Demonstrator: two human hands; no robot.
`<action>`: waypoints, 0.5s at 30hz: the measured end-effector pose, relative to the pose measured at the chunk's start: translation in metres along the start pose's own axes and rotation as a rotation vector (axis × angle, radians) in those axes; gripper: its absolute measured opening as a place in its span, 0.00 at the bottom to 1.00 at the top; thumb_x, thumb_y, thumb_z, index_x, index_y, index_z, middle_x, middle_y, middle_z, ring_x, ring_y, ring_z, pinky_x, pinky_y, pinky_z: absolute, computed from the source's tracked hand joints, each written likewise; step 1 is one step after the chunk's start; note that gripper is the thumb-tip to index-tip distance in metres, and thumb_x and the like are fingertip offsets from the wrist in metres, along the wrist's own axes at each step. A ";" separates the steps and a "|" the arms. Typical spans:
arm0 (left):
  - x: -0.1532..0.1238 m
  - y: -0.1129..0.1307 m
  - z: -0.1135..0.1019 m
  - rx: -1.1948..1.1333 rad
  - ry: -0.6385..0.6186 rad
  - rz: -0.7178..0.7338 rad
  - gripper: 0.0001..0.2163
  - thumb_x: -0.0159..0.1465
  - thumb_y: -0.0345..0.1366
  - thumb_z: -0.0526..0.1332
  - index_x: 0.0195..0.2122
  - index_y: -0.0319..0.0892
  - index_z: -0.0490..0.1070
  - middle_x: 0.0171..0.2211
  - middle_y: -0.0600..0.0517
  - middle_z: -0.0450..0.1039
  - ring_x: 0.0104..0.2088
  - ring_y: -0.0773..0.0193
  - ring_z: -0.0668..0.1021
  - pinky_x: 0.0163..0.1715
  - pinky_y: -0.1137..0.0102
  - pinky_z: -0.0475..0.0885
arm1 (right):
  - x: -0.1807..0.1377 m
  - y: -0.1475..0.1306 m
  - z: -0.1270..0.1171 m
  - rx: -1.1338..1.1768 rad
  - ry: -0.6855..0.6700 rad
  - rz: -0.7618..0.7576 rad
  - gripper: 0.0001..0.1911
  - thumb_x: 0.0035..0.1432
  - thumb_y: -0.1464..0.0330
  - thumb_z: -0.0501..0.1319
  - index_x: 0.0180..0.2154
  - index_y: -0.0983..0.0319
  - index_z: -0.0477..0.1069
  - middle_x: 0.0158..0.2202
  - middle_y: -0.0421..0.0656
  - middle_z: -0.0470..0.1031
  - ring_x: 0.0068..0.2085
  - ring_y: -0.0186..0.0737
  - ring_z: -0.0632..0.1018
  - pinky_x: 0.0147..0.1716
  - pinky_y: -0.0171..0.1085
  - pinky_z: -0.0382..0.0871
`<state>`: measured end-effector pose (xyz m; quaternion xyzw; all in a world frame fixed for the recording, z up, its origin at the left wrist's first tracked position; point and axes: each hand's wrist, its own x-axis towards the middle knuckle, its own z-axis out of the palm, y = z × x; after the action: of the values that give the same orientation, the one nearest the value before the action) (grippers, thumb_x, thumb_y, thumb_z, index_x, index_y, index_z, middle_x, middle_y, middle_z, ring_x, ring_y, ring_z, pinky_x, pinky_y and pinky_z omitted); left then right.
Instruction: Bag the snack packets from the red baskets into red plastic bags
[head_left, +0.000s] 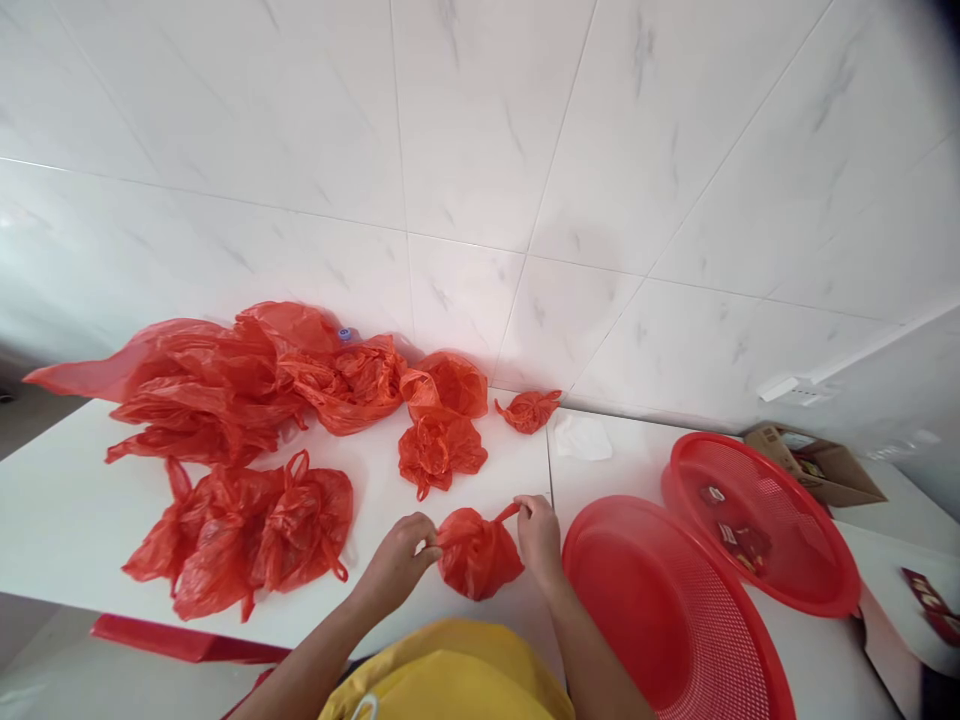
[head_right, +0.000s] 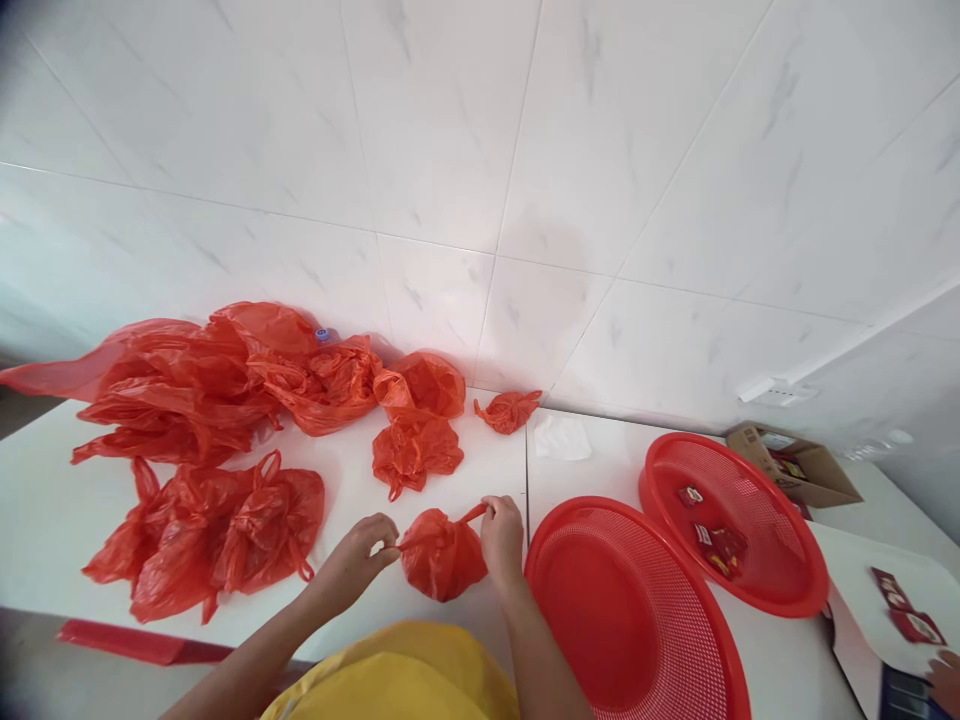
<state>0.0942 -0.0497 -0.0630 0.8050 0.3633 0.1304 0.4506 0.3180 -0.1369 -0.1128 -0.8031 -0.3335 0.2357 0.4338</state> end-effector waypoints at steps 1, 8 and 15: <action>-0.005 -0.007 -0.003 0.021 -0.022 -0.022 0.05 0.56 0.32 0.56 0.23 0.44 0.62 0.31 0.51 0.70 0.36 0.60 0.72 0.40 0.65 0.65 | 0.002 0.005 -0.001 -0.024 0.030 -0.002 0.16 0.56 0.67 0.49 0.35 0.62 0.75 0.39 0.49 0.74 0.42 0.46 0.74 0.45 0.43 0.65; -0.032 -0.042 -0.007 -0.074 -0.127 -0.206 0.14 0.55 0.38 0.61 0.44 0.47 0.68 0.46 0.50 0.72 0.47 0.57 0.73 0.46 0.63 0.68 | -0.009 0.023 0.005 0.025 -0.082 -0.002 0.26 0.56 0.62 0.54 0.56 0.61 0.63 0.51 0.49 0.69 0.50 0.45 0.72 0.48 0.43 0.67; 0.004 -0.056 0.030 0.030 -0.144 -0.127 0.53 0.44 0.39 0.71 0.67 0.46 0.40 0.67 0.39 0.43 0.66 0.46 0.52 0.58 0.55 0.61 | -0.026 0.040 0.025 0.002 -0.354 -0.064 0.56 0.38 0.63 0.69 0.65 0.57 0.43 0.66 0.51 0.52 0.65 0.48 0.56 0.60 0.46 0.55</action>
<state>0.0870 -0.0475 -0.1261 0.7943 0.3819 0.0379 0.4709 0.2974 -0.1584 -0.1571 -0.7375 -0.4299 0.3598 0.3765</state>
